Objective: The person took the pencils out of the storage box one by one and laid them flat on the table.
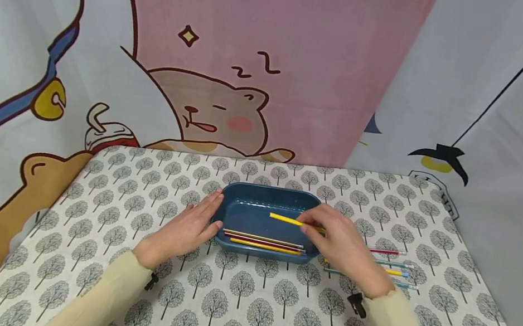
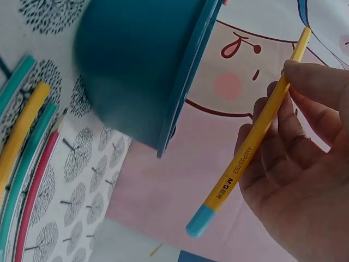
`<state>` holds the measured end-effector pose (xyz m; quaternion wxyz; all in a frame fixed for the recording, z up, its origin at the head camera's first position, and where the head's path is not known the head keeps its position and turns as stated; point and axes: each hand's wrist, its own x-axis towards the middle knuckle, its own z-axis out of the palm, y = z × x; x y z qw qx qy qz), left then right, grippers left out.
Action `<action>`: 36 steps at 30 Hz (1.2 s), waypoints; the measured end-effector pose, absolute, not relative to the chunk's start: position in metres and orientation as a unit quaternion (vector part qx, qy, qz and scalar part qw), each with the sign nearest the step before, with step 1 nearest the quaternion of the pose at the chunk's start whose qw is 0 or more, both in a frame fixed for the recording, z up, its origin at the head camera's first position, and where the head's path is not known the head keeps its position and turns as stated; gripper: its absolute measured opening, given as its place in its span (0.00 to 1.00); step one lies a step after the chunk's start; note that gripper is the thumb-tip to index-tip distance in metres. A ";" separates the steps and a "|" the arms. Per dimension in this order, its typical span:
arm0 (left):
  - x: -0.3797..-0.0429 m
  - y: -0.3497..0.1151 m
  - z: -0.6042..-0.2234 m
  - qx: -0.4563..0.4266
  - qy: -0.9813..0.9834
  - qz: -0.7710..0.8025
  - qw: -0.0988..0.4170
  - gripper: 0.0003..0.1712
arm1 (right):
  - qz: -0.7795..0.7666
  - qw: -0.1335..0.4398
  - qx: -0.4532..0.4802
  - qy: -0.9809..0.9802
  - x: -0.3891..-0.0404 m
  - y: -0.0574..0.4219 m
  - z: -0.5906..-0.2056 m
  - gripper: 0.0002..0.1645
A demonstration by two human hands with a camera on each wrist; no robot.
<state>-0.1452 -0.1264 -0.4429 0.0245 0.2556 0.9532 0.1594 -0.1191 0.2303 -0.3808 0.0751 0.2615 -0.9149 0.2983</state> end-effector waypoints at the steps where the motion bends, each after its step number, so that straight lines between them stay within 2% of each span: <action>1: -0.145 -0.126 -0.443 0.255 0.953 0.159 0.024 0.40 | 0.296 0.080 0.263 -0.915 -0.119 0.232 -0.381 0.10; 8: -0.144 -0.127 -0.442 0.255 0.953 0.160 0.027 0.40 | 0.289 0.108 0.270 -0.912 -0.116 0.245 -0.382 0.12; 23: -0.145 -0.127 -0.443 0.254 0.953 0.160 0.026 0.41 | 0.280 0.106 0.235 -0.925 -0.105 0.275 -0.385 0.15; 36: -0.145 -0.126 -0.442 0.255 0.953 0.164 0.023 0.40 | 0.280 0.107 0.248 -0.921 -0.093 0.295 -0.390 0.17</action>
